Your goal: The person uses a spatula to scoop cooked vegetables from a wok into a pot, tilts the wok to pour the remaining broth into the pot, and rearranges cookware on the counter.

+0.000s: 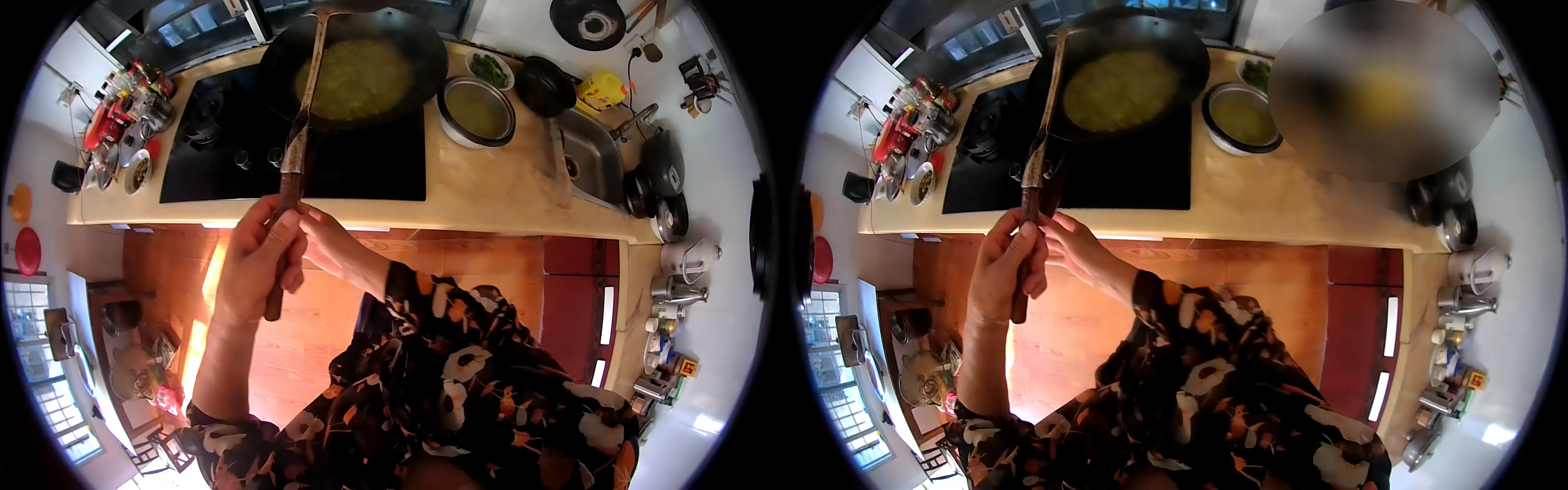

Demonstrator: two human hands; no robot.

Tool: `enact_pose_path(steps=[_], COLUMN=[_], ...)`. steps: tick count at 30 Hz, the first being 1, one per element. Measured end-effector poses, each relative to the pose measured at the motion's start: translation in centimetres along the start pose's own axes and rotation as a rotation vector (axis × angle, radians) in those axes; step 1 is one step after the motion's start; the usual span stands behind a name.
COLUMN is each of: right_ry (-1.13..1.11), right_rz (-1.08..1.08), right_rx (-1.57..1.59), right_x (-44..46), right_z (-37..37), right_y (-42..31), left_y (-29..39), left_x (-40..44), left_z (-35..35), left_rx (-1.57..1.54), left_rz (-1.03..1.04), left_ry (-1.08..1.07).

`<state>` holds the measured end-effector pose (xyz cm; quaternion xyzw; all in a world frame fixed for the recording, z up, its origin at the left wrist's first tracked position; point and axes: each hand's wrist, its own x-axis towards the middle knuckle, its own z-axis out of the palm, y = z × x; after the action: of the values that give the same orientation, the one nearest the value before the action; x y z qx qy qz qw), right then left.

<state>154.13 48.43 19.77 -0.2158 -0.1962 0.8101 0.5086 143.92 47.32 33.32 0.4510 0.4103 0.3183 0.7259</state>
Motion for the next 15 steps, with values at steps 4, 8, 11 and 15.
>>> enact_pose_path(steps=[4, 8, 11, 15], right_ry=[0.102, 0.211, 0.214, 0.331], right_rz=[-0.079, -0.203, -0.127, -0.05], right_rx=[0.236, 0.162, 0.083, 0.089], right_x=[2.4, 3.1, 2.9, 2.5], right_z=[2.5, 2.5, 2.0, 4.0], right_y=[0.3, 1.7, 1.8, -0.1], left_y=[0.9, 1.4, 0.2, -1.7], left_x=[1.4, 3.4, 4.4, 5.5], left_z=[-3.0, -5.6, -8.7, -13.9], left_rx=[0.142, 0.061, -0.115, -0.18], left_rz=[0.012, -0.068, -0.072, -0.008], left_ry=[-0.027, -0.098, -0.145, -0.18])
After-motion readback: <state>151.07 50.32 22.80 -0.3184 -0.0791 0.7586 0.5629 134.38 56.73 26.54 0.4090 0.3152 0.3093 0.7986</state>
